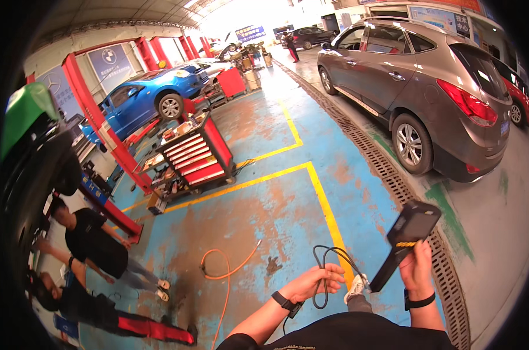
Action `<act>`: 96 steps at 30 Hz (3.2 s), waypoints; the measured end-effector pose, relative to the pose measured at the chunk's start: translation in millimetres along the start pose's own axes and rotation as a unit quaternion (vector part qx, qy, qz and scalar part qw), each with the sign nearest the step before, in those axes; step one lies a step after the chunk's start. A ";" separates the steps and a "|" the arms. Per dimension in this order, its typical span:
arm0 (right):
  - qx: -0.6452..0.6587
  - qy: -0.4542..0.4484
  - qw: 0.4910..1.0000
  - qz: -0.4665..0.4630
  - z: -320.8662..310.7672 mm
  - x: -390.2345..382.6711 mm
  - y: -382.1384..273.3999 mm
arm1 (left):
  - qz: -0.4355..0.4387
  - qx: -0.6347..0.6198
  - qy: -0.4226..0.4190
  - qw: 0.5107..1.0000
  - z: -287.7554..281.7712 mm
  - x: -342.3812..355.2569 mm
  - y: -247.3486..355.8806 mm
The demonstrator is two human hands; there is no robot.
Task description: Use an industrial endoscope to inspect the internal components of a vehicle wheel assembly.
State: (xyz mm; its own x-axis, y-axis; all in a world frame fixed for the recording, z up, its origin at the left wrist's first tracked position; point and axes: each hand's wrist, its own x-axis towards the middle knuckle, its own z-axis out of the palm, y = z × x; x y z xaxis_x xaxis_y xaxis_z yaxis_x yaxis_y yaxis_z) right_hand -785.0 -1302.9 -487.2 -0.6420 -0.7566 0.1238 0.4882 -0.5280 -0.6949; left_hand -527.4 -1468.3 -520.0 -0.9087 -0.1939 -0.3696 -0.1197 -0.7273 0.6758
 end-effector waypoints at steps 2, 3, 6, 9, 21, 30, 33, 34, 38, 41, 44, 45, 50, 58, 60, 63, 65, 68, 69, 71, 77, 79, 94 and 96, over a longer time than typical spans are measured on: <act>0.020 0.024 0.999 -0.039 -10.2 66.9 -5.3 | 0.001 -0.007 -0.018 1.000 -45.3 47.2 29.6; 0.047 0.057 0.997 -0.036 -25.1 106.5 -3.5 | 0.006 -0.015 -0.004 1.000 -61.6 71.2 46.1; 0.071 0.089 0.993 0.015 -8.1 222.8 -4.6 | 0.022 -0.047 0.076 0.996 -92.2 119.1 108.2; 0.045 0.052 0.995 0.071 20.0 340.9 17.4 | 0.039 -0.070 0.143 0.986 -104.2 148.9 165.3; 0.064 -0.145 0.978 0.138 136.5 724.0 206.3 | 0.137 -0.224 0.194 0.945 -302.2 296.0 371.9; 0.011 -0.050 0.999 0.007 180.8 966.6 288.1 | 0.103 -0.251 0.204 0.941 -446.7 445.1 594.9; 0.029 -0.011 0.999 -0.011 168.9 1052.5 325.2 | 0.097 -0.254 0.174 0.946 -504.0 500.5 657.3; 0.031 0.006 0.999 -0.012 163.0 1081.0 338.7 | 0.093 -0.255 0.171 0.947 -519.6 521.5 678.8; 0.023 0.036 0.999 -0.026 151.0 1211.4 390.4 | 0.084 -0.226 0.240 0.940 -589.0 609.4 761.0; 0.009 0.019 0.999 -0.026 161.2 1304.2 420.0 | 0.089 -0.216 0.302 0.924 -621.9 655.6 825.0; -0.023 0.006 0.999 -0.025 179.4 1406.3 444.1 | 0.130 -0.206 0.368 0.897 -654.7 706.5 893.2; -0.035 -0.003 0.999 -0.020 190.0 1436.1 454.1 | 0.150 -0.222 0.388 0.882 -662.7 713.1 910.9; -0.049 -0.031 0.998 -0.008 231.0 1572.3 519.4 | 0.253 -0.273 0.480 0.794 -756.2 754.6 982.4; -0.059 -0.029 0.997 -0.047 304.7 1799.9 630.9 | 0.243 -0.304 0.550 0.739 -967.2 851.2 1141.4; -0.048 -0.011 0.997 -0.062 327.1 1857.7 647.5 | 0.224 -0.262 0.593 0.728 -989.7 887.3 1209.7; -0.039 -0.006 0.997 -0.065 342.4 1937.1 672.8 | 0.216 -0.179 0.661 0.696 -1029.7 929.2 1305.4; -0.044 0.019 0.996 -0.073 350.6 1991.3 689.6 | 0.230 -0.118 0.675 0.691 -1049.6 960.8 1371.3; -0.052 0.045 0.996 -0.065 332.9 2072.0 729.0 | 0.228 -0.062 0.670 0.704 -1074.5 1015.3 1463.3; -0.051 0.044 0.996 -0.058 328.6 2105.1 742.3 | 0.243 -0.048 0.652 0.716 -1094.1 1037.3 1489.3; -0.045 0.042 0.995 -0.072 327.9 2170.9 764.9 | 0.273 -0.024 0.617 0.738 -1132.4 1082.1 1538.4; -0.053 0.003 0.997 -0.064 366.5 2365.1 820.5 | 0.320 0.004 0.512 0.797 -1165.7 1223.4 1698.1; -0.083 -0.025 0.995 -0.046 386.1 2427.0 834.0 | 0.293 0.056 0.493 0.817 -1166.5 1271.0 1755.9; -0.242 -0.330 0.912 -0.023 536.4 2742.4 1023.0 | 0.262 0.406 0.281 0.829 -1341.4 1500.9 2082.2; -0.282 -0.371 0.884 -0.023 554.3 2792.7 1023.8 | 0.297 0.379 0.250 0.840 -1387.1 1514.3 2119.9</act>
State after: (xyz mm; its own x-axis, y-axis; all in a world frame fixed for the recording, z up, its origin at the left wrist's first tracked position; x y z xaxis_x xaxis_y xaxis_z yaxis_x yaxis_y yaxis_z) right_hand -1750.5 -4170.3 -460.2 0.0137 -0.8943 0.4473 -0.0356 -0.4475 -0.8936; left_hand -1602.6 -4216.9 -531.7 -0.6398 -0.7641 0.0832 -0.0971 0.1877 0.9774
